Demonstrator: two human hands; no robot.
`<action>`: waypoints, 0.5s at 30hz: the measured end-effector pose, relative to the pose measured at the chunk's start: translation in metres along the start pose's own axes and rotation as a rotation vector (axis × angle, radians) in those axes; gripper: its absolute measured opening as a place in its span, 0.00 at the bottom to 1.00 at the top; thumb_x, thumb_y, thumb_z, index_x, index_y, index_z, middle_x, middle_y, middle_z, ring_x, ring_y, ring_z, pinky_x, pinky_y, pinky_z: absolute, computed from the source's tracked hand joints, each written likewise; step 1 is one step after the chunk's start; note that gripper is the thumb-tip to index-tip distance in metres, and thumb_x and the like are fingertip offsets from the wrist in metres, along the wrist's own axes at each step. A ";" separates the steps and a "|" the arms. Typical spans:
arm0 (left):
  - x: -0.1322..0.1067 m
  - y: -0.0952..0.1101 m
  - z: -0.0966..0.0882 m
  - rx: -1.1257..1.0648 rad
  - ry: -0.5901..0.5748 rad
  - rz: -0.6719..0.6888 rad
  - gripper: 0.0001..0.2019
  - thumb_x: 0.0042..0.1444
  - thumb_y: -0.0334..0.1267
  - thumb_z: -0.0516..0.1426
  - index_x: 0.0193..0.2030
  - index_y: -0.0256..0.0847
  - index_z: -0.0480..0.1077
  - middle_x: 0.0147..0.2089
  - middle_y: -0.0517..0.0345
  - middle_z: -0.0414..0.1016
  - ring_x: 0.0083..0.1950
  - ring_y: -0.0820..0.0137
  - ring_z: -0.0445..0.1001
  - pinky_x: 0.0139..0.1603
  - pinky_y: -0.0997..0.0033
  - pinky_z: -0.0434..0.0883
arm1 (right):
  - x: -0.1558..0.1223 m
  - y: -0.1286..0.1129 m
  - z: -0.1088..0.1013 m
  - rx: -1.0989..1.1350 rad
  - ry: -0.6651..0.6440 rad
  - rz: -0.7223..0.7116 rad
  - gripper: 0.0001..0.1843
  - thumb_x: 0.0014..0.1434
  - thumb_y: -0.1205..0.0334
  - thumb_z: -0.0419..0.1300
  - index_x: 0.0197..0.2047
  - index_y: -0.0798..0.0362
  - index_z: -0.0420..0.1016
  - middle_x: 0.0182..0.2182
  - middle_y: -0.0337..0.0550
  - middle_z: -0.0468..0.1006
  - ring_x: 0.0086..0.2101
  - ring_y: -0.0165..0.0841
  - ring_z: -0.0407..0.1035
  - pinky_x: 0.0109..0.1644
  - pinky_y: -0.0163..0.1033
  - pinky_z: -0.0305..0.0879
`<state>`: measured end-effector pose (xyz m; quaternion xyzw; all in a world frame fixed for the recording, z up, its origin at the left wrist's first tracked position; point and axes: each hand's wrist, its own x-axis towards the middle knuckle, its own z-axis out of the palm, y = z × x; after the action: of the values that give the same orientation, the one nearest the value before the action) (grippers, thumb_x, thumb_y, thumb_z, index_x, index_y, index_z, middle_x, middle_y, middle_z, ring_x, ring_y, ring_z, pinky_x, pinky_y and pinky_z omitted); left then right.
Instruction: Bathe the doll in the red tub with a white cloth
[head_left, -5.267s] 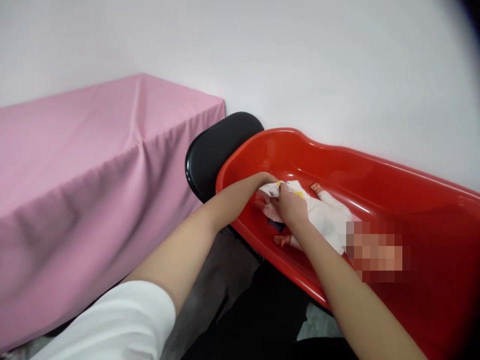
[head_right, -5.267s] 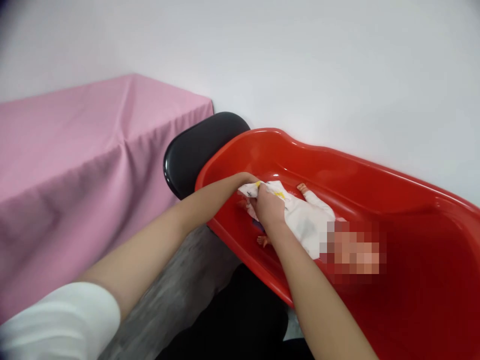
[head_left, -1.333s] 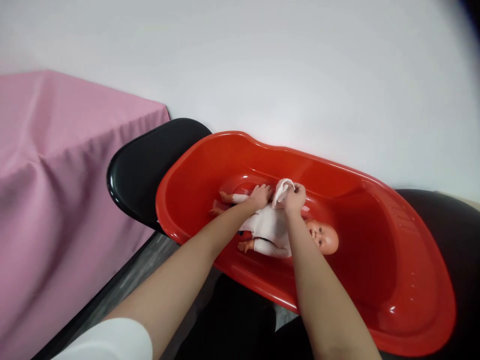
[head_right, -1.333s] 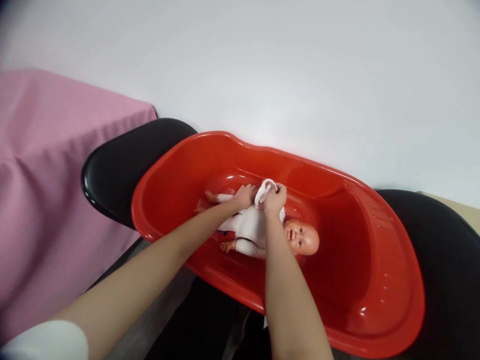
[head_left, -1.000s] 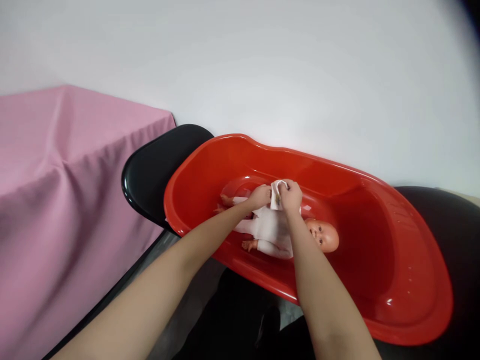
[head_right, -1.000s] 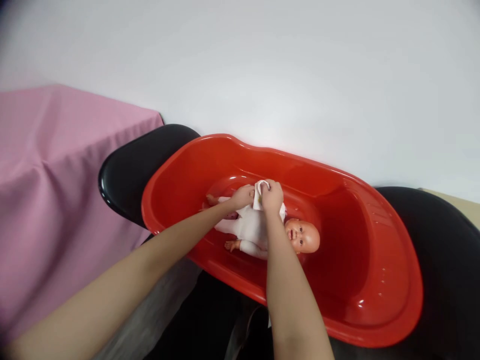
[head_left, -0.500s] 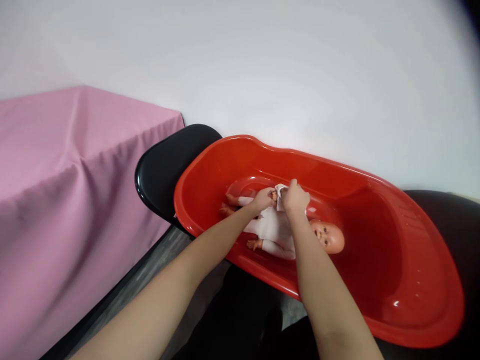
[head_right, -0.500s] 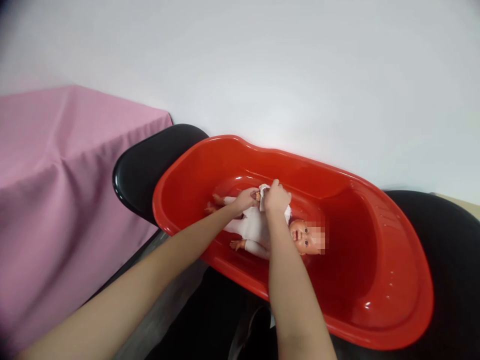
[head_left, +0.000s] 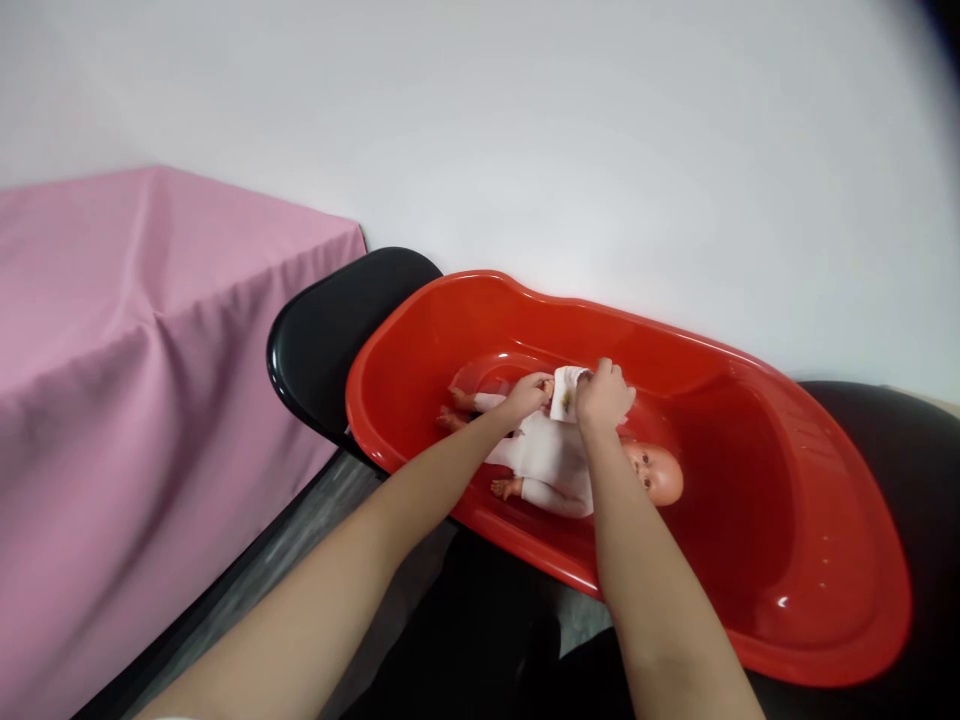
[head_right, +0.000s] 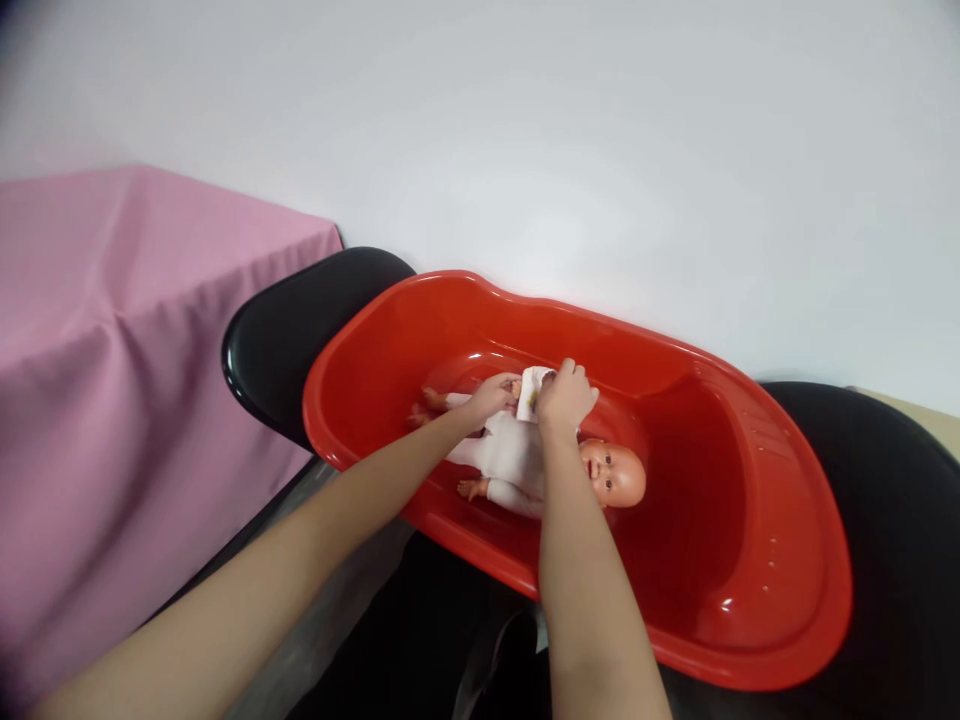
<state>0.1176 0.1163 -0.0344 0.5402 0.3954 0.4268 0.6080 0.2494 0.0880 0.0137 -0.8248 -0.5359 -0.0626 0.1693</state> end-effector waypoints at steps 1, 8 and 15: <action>-0.001 0.001 0.001 -0.009 0.000 -0.023 0.03 0.54 0.30 0.62 0.34 0.41 0.73 0.31 0.54 0.73 0.42 0.63 0.71 0.46 0.62 0.72 | -0.001 0.001 0.001 -0.003 -0.002 0.010 0.15 0.73 0.63 0.50 0.55 0.57 0.73 0.51 0.58 0.79 0.50 0.49 0.77 0.49 0.47 0.58; -0.001 0.006 0.005 -0.051 0.004 -0.139 0.05 0.57 0.29 0.60 0.40 0.38 0.76 0.37 0.47 0.78 0.48 0.58 0.74 0.49 0.57 0.72 | -0.004 0.009 0.011 -0.026 -0.078 0.044 0.16 0.74 0.65 0.48 0.55 0.57 0.73 0.50 0.58 0.80 0.49 0.48 0.78 0.51 0.47 0.60; 0.004 0.006 0.002 -0.153 0.032 -0.197 0.03 0.62 0.31 0.58 0.38 0.39 0.73 0.34 0.54 0.76 0.37 0.66 0.75 0.45 0.62 0.74 | -0.006 0.005 0.016 0.166 -0.174 -0.072 0.21 0.71 0.65 0.49 0.60 0.55 0.76 0.54 0.58 0.81 0.54 0.46 0.74 0.52 0.43 0.63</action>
<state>0.1203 0.1200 -0.0287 0.4438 0.4226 0.4025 0.6800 0.2503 0.0866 -0.0045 -0.7906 -0.5810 0.0479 0.1875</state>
